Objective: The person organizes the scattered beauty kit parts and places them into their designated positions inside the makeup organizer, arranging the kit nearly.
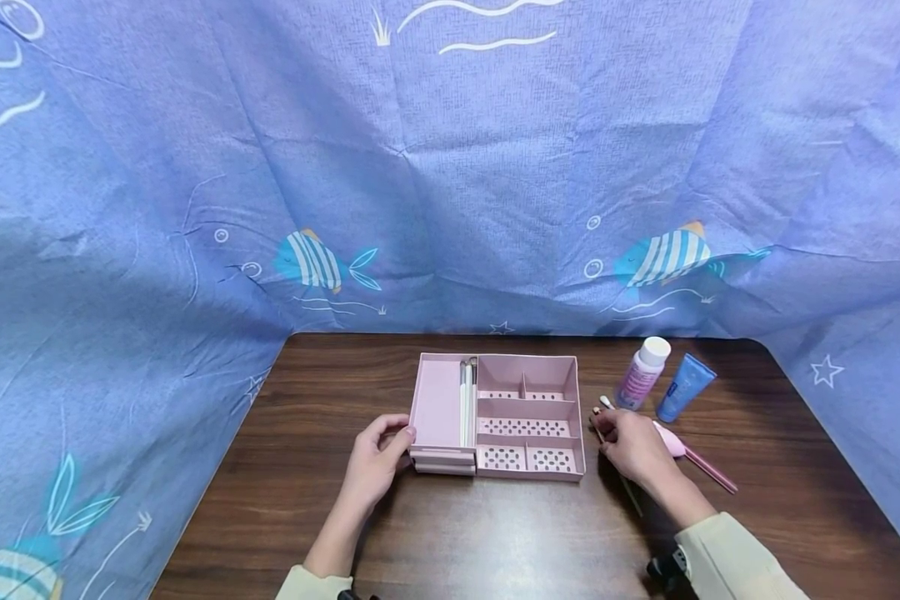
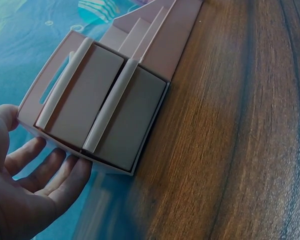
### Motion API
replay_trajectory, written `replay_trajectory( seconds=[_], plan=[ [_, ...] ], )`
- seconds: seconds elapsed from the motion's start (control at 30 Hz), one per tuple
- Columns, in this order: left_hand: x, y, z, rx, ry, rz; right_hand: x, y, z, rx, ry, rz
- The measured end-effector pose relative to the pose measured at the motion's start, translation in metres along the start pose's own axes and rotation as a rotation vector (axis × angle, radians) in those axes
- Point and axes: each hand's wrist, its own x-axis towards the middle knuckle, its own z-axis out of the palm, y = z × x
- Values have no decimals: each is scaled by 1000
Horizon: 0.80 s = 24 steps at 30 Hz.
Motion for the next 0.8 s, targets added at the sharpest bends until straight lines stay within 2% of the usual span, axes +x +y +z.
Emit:
replay_trajectory(
  seconds=[0.33, 0.8],
  plan=[
    [1, 0, 0, -3, -1, -7, -2, -2, 0, -65, 13, 3],
    [1, 1, 0, -7, -4, -5, -1, -3, -3, -57, 11, 28]
  ],
)
